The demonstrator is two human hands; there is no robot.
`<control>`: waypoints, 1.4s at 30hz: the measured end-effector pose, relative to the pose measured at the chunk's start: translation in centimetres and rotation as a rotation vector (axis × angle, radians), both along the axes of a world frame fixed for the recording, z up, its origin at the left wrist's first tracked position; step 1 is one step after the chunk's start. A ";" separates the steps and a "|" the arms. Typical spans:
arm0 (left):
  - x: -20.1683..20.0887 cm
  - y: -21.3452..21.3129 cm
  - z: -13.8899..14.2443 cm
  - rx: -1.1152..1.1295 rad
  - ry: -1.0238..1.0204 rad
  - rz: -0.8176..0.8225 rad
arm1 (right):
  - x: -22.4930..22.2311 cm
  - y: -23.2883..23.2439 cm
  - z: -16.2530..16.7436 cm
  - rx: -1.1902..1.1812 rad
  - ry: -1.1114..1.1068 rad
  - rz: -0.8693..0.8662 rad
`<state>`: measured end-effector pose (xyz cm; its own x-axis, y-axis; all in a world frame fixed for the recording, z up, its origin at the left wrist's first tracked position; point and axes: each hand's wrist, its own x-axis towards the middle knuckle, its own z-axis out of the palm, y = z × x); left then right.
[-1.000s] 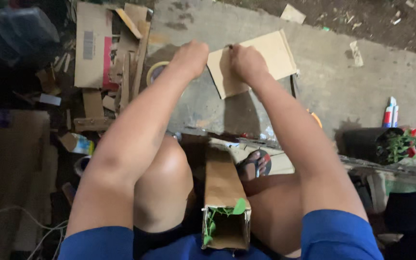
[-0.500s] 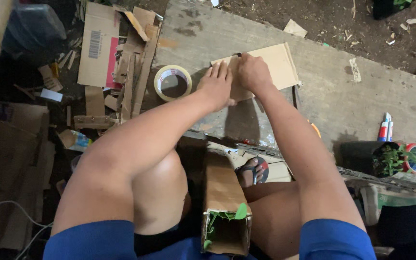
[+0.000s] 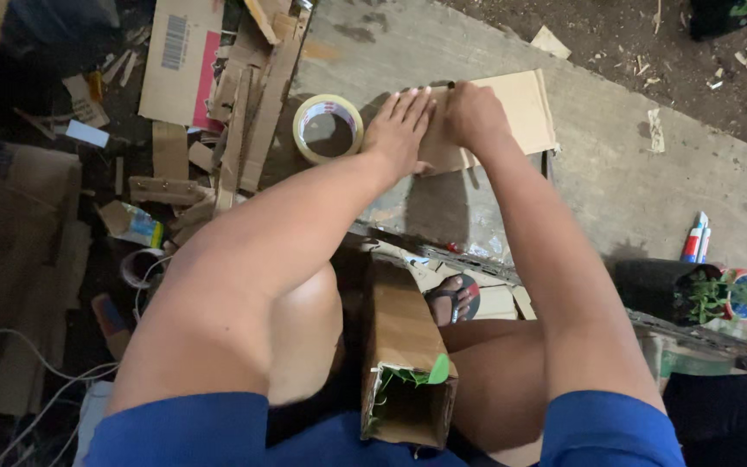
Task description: The person assembles a cardboard box by folding flaps, cutting a cardboard piece with scissors, and taping the box closed. They place a small potted plant inside the box and secure the lid with tape.
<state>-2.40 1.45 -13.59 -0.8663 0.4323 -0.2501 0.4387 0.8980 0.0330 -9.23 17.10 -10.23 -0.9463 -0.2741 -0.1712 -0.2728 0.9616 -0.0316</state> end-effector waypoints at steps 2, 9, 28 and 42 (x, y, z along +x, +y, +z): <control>-0.4 0.0 -0.6 -0.033 0.046 -0.025 | -0.9 -0.4 0.2 0.087 0.011 0.071; -1.0 1.2 -0.3 -0.102 -0.053 0.013 | -1.3 -0.9 0.6 0.105 -0.035 0.038; -1.1 2.1 1.1 -0.159 0.095 0.092 | 5.4 0.5 1.0 0.005 -0.113 -0.222; -0.3 1.8 3.3 -0.060 -0.073 0.092 | 11.7 6.4 -0.5 0.317 -0.367 -0.055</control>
